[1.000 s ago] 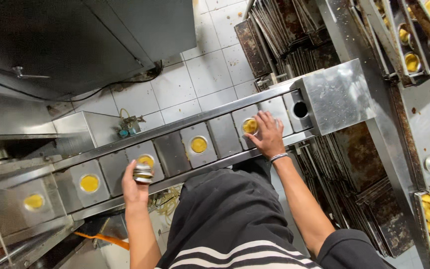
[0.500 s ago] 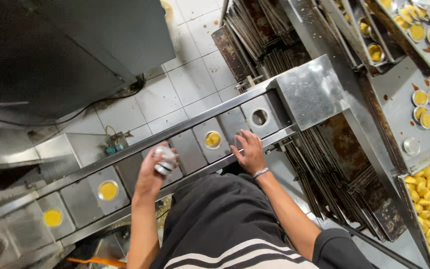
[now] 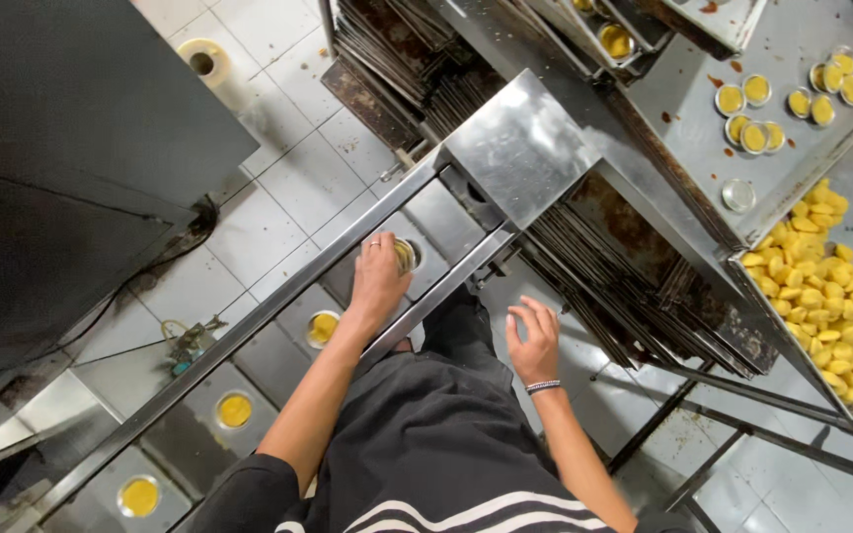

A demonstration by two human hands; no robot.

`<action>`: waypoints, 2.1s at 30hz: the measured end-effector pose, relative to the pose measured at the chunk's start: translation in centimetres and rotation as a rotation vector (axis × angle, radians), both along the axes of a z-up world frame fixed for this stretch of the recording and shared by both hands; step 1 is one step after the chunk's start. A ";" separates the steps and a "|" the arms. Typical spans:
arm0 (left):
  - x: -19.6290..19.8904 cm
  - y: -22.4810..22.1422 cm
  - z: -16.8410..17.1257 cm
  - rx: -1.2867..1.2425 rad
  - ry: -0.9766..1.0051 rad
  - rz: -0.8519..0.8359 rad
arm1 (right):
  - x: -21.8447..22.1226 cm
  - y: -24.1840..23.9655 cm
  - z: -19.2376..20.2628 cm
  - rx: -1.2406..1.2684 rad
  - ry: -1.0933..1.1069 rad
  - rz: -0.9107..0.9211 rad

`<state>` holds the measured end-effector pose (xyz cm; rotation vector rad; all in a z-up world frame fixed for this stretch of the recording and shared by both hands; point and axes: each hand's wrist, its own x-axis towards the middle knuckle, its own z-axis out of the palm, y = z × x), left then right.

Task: The person places small yellow tarts into metal tins on a conveyor belt, then moves to a table to sort and stack the tins on large trays by hand.

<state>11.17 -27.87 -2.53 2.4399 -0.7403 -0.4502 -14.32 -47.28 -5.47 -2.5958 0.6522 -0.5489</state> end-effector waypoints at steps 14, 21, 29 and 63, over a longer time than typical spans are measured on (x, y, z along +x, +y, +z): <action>-5.7 4.5 -2.8 -0.050 -0.180 0.264 | -2.0 -9.5 -4.7 0.121 0.212 -0.066; -7.5 3.8 -0.3 -0.188 -0.232 0.595 | -8.4 -18.7 -8.1 0.220 0.501 -0.184; -9.8 4.9 0.9 -0.195 -0.460 1.417 | -12.7 -27.3 -8.2 0.852 1.062 -0.630; -3.8 -12.8 -0.7 -0.089 -0.083 0.561 | -4.0 -30.6 -9.1 0.777 1.160 -0.224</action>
